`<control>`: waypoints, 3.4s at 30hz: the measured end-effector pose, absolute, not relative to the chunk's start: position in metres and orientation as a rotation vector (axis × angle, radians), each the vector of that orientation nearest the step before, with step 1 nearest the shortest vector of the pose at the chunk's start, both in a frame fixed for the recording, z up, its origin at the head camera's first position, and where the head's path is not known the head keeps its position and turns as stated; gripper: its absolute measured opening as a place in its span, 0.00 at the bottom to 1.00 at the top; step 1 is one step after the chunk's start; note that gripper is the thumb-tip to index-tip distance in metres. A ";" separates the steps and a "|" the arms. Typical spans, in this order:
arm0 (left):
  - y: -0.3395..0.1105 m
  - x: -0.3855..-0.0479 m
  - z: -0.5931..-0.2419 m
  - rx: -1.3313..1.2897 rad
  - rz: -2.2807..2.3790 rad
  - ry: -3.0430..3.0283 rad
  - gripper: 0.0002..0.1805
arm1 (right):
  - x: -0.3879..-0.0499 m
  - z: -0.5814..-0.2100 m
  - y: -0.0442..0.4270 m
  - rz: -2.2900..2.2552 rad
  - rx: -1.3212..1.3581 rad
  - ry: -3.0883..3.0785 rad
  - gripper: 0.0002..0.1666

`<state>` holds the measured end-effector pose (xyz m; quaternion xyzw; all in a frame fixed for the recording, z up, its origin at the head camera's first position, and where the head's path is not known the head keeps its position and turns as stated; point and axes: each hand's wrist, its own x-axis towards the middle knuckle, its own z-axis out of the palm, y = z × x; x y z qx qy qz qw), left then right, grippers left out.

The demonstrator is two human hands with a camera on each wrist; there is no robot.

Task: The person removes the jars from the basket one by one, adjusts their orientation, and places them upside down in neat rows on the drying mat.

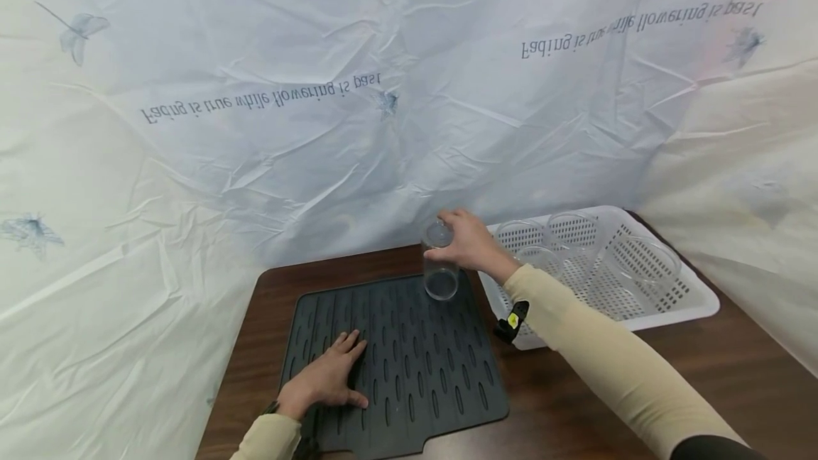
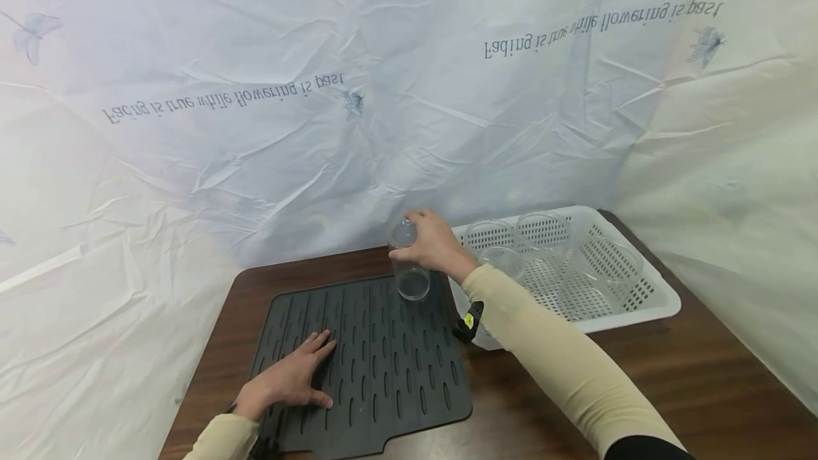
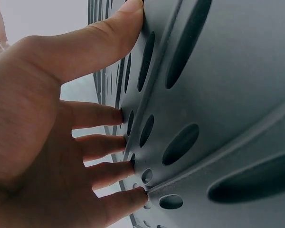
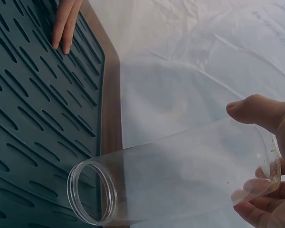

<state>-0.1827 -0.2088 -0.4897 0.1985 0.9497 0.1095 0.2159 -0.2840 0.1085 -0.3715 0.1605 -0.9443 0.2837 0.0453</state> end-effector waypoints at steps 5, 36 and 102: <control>-0.209 -0.182 -0.490 0.553 0.304 2.637 0.59 | -0.286 -0.373 0.107 0.860 0.486 -2.898 0.52; -0.209 -0.181 -0.489 0.547 0.296 2.630 0.58 | -0.292 -0.384 0.106 0.931 0.480 -2.942 0.53; -0.211 -0.181 -0.488 0.591 0.346 2.616 0.58 | -0.227 -0.322 0.143 1.105 0.456 -2.621 0.58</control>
